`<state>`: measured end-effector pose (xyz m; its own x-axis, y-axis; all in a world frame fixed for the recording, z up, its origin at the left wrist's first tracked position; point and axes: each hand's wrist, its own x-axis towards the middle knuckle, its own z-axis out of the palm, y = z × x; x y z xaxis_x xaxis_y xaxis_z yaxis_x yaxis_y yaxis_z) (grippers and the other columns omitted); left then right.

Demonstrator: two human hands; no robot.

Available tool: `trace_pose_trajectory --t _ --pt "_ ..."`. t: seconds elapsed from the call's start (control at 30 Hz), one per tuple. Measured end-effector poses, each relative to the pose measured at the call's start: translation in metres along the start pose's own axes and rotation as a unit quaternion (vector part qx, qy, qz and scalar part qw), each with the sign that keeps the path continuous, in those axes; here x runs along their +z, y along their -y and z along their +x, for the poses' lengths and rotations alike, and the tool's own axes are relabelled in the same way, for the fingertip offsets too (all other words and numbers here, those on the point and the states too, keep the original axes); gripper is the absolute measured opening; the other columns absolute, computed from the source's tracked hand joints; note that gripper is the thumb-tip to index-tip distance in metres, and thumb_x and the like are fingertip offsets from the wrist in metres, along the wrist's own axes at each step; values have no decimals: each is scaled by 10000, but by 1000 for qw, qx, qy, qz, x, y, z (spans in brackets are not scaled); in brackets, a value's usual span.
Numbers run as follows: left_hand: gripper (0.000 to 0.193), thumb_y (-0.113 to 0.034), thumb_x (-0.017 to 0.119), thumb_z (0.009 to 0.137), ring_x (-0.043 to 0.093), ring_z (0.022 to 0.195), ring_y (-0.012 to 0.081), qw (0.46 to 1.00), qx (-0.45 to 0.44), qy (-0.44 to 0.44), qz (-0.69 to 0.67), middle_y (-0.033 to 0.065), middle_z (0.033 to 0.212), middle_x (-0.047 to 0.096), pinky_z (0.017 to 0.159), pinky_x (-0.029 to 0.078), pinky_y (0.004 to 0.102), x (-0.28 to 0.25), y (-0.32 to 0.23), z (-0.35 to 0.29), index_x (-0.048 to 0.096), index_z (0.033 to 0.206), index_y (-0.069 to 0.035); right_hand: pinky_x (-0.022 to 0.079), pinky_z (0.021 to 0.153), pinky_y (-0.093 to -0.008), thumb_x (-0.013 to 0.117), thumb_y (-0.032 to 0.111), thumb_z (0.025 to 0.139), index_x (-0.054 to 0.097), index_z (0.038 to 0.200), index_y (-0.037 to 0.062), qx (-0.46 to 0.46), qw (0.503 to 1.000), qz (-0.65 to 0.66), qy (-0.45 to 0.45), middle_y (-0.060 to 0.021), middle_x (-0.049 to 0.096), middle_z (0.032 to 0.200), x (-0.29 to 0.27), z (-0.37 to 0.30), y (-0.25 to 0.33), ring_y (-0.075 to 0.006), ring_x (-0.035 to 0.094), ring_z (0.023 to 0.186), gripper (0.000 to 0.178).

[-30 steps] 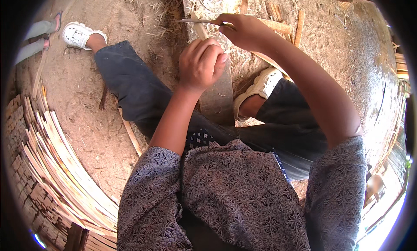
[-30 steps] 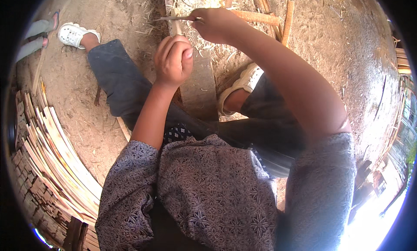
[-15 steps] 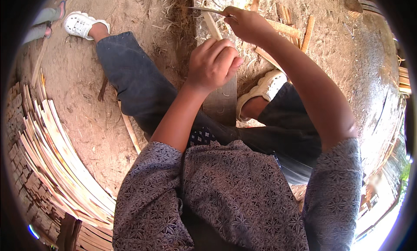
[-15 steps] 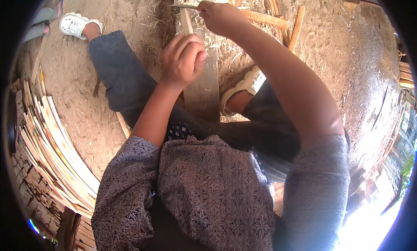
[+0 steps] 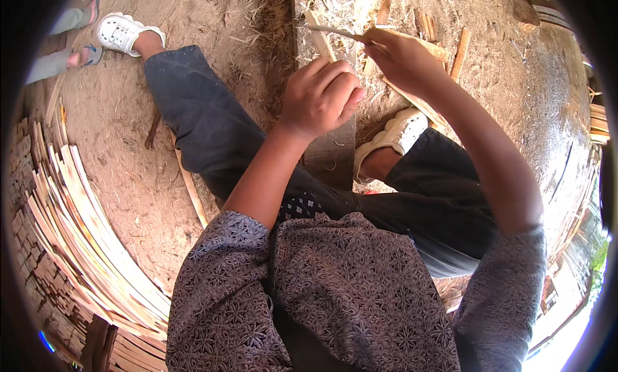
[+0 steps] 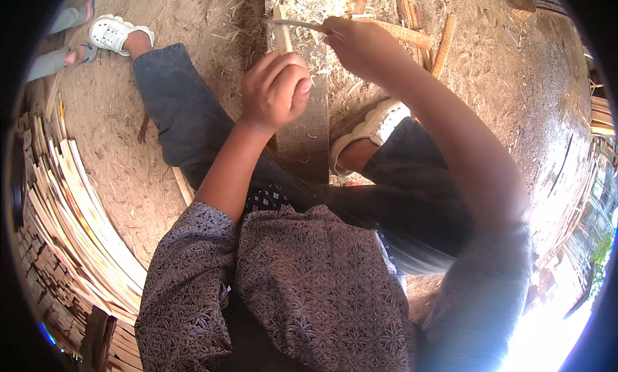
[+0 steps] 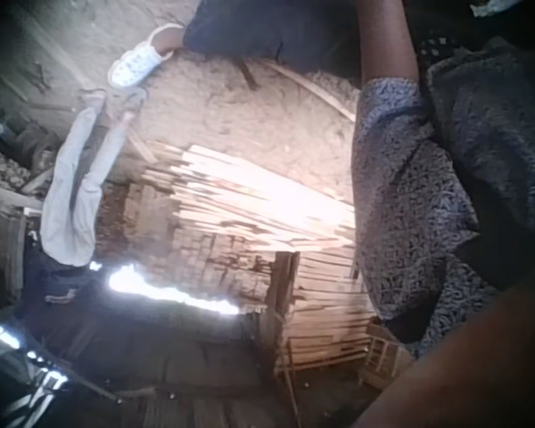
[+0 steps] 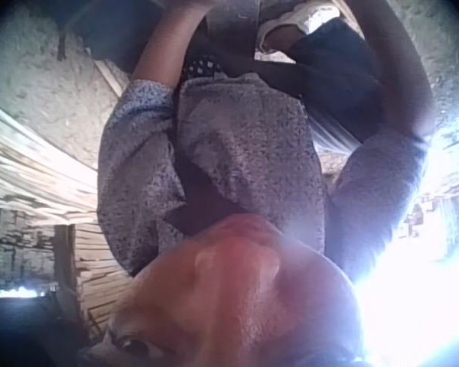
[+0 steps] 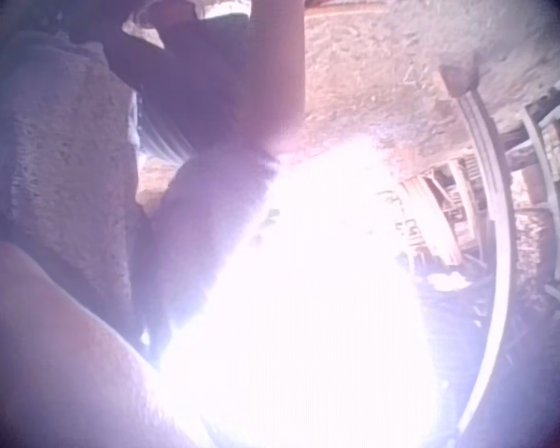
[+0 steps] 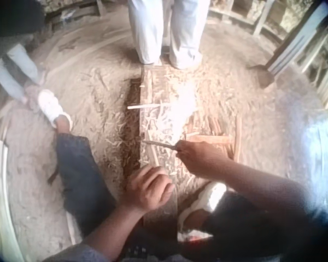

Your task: The person sits on the ground and uses a curved knife to shave and shape a small piece of light-colored wood. They hold the wood in one hand and the knife in the other, repeatedly scraping the surface to remove thin shavings.

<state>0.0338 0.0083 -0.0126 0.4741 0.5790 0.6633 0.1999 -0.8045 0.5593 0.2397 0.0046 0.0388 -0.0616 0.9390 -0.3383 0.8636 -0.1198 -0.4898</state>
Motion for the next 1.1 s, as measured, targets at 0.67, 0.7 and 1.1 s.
trace_pose_trajectory --t 0.67,0.7,1.1 --pt "330 -300 567 1039 601 684 270 1000 7 15 4 62 798 626 617 499 380 -1 -1 -4 562 787 -87 551 831 -466 568 314 1040 666 1326 191 50 998 -2 29 -172 757 934 12 26 -2 -359 736 878 326" --pt "335 -304 564 1044 603 683 270 1000 6 6 -2 61 797 627 612 498 382 2 -1 -1 562 789 -87 553 790 -458 573 325 1045 665 1328 196 31 999 -10 1 -177 740 882 21 42 -15 -349 728 819 325" --pt "322 -341 629 1026 666 691 259 999 -17 -46 -13 55 796 666 608 544 368 -8 6 -2 602 827 -89 526 739 -417 583 298 1047 662 1312 156 41 994 91 50 -137 690 784 -21 -48 8 -265 704 751 310"
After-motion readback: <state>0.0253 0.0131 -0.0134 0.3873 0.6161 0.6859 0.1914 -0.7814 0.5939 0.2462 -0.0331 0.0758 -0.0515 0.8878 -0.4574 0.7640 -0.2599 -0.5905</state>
